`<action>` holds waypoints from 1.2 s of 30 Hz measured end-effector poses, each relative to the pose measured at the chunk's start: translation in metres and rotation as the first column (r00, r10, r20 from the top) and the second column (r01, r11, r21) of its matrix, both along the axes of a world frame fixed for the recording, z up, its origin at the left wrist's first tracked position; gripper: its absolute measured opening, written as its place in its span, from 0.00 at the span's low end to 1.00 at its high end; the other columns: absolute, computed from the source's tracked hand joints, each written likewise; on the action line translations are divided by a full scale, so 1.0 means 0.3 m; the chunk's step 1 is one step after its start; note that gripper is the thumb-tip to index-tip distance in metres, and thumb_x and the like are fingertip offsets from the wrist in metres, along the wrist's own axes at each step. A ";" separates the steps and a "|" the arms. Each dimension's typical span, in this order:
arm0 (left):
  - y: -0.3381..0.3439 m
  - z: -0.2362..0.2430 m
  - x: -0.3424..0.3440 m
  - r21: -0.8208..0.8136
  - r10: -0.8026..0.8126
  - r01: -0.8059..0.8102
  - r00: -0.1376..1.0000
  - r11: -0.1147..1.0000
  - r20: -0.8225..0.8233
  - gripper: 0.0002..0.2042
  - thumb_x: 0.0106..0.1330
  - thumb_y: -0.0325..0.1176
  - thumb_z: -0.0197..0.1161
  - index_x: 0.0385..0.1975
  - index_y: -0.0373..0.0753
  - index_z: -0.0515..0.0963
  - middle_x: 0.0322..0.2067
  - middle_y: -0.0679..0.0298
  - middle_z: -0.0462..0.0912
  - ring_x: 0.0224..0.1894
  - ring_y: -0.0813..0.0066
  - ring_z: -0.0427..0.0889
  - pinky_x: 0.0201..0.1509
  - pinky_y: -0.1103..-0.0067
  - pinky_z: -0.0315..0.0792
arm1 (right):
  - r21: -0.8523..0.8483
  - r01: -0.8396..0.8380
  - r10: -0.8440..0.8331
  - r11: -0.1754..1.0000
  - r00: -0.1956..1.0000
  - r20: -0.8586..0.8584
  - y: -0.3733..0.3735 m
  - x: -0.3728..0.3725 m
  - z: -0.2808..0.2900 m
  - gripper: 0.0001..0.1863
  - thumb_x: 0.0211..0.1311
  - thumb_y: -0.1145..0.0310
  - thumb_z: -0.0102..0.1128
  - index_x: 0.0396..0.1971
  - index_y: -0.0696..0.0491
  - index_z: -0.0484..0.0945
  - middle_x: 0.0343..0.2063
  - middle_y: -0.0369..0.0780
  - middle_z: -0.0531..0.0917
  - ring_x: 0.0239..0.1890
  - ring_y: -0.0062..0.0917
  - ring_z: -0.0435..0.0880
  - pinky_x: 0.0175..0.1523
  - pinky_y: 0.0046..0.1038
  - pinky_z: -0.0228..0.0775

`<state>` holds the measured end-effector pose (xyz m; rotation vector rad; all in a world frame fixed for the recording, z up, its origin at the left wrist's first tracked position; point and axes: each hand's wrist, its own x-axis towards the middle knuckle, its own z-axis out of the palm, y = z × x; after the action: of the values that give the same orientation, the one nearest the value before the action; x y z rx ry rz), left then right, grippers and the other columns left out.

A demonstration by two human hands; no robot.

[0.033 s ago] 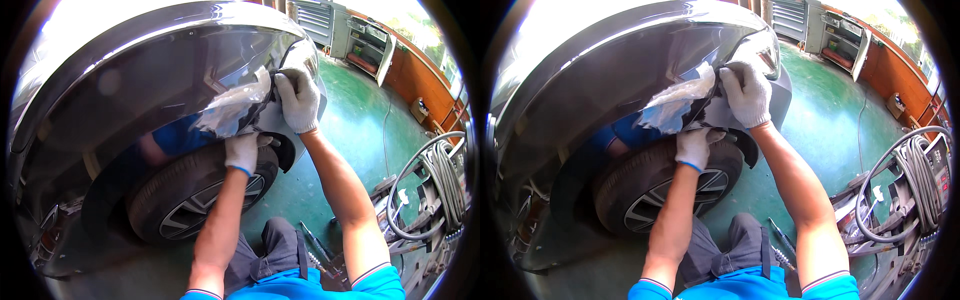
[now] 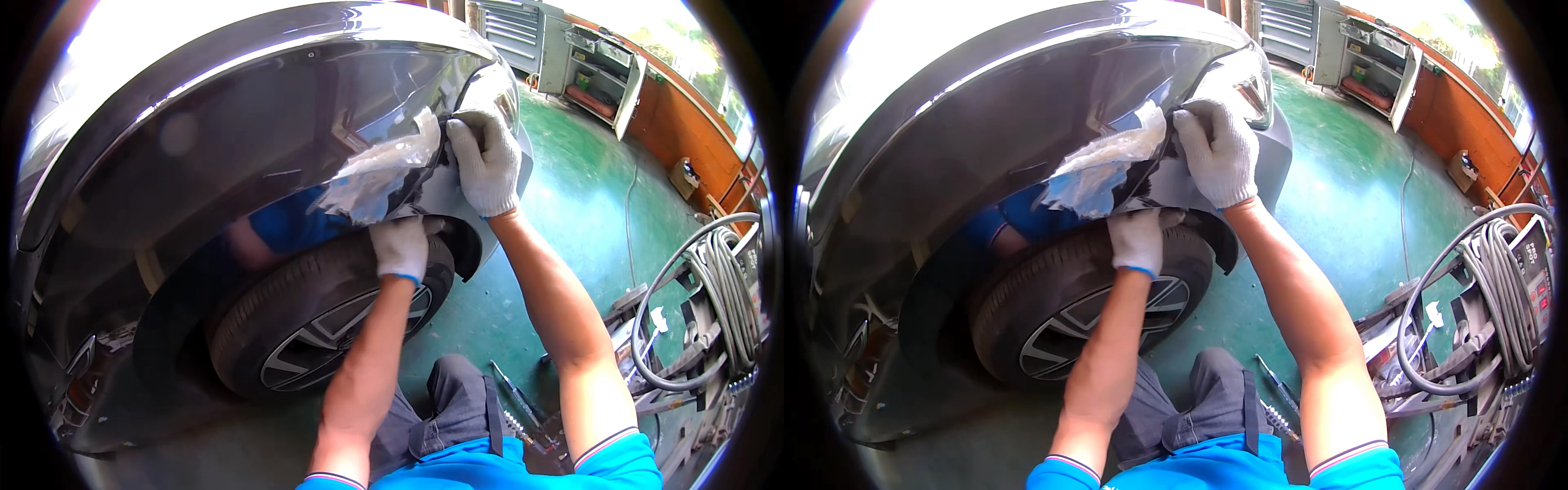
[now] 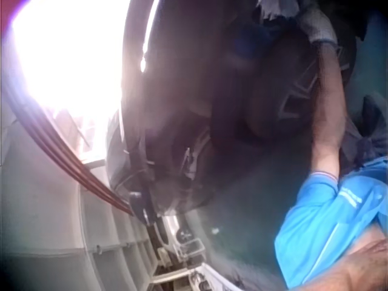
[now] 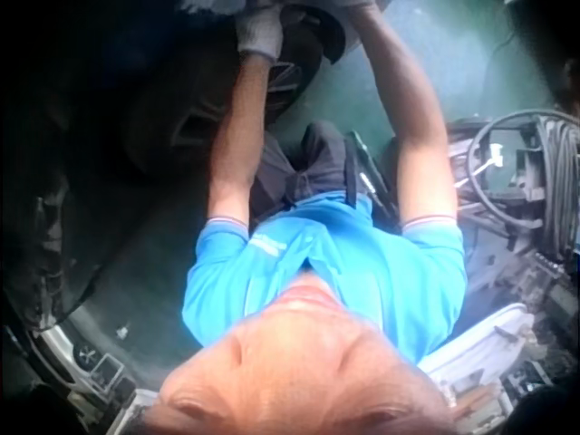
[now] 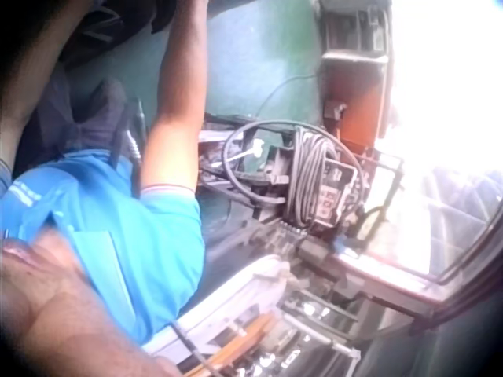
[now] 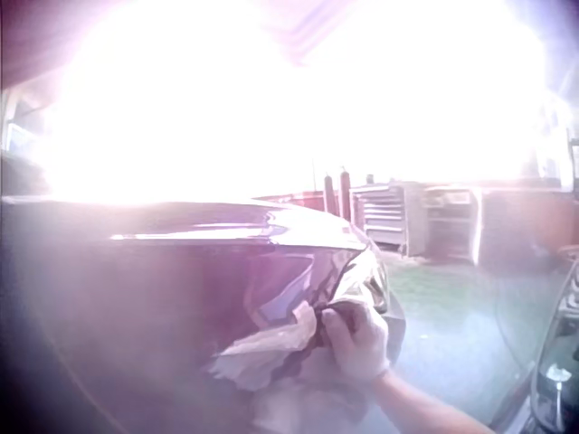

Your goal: The person removes a protective plastic film from the rear wheel arch of a dark-colored car. They then retrieve a power tool from a toolbox and use an angle grinder to grind the surface of the car's body panel near the wheel well, generating sparks.

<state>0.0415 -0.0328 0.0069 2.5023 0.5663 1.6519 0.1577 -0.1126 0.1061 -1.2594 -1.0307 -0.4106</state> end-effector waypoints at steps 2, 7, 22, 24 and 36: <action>-0.038 -0.014 0.046 -0.560 -0.090 0.259 0.946 0.787 0.310 0.13 0.63 0.32 0.60 0.45 0.37 0.84 0.48 0.51 0.84 0.49 0.49 0.82 0.58 0.65 0.73 | -0.018 0.027 -0.027 0.999 1.000 0.002 0.002 0.005 -0.005 0.09 0.65 0.66 0.66 0.39 0.55 0.82 0.24 0.39 0.83 0.25 0.22 0.82 0.37 0.27 0.75; -0.028 -0.016 0.041 -0.198 -0.081 0.117 0.980 0.973 0.182 0.11 0.63 0.28 0.61 0.42 0.33 0.84 0.46 0.52 0.84 0.42 0.50 0.84 0.49 0.67 0.78 | -0.019 0.026 -0.025 1.000 1.000 0.007 -0.002 0.021 -0.013 0.09 0.64 0.66 0.66 0.39 0.54 0.82 0.25 0.40 0.83 0.26 0.24 0.82 0.38 0.28 0.75; -0.020 0.001 -0.015 -0.705 -0.266 0.709 0.677 -0.013 0.686 0.11 0.68 0.19 0.57 0.49 0.33 0.75 0.45 0.57 0.81 0.37 0.71 0.84 0.37 0.76 0.82 | -0.011 0.024 -0.023 1.000 0.999 0.036 -0.006 0.027 -0.016 0.09 0.63 0.65 0.66 0.39 0.53 0.82 0.27 0.42 0.84 0.29 0.32 0.84 0.40 0.31 0.76; 0.052 -0.019 -0.064 -0.611 -0.311 0.712 0.527 -0.347 0.791 0.11 0.68 0.18 0.56 0.49 0.33 0.75 0.44 0.58 0.81 0.35 0.71 0.84 0.36 0.76 0.82 | -0.018 0.013 -0.013 1.000 1.000 0.012 -0.009 0.016 -0.008 0.09 0.63 0.65 0.66 0.39 0.53 0.82 0.27 0.43 0.84 0.30 0.32 0.84 0.41 0.31 0.76; -0.028 0.033 -0.020 -0.694 -0.250 0.717 0.662 -0.063 0.706 0.14 0.70 0.28 0.60 0.53 0.35 0.75 0.45 0.64 0.83 0.42 0.71 0.85 0.39 0.71 0.82 | -0.018 0.054 -0.053 0.998 0.996 0.069 -0.007 0.043 -0.016 0.10 0.63 0.64 0.66 0.39 0.53 0.82 0.28 0.43 0.84 0.30 0.33 0.84 0.41 0.32 0.76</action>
<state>0.0356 -0.0413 0.0168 1.0364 0.3328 0.8106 0.1706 -0.1146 0.1013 -1.2998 -1.0627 -0.4885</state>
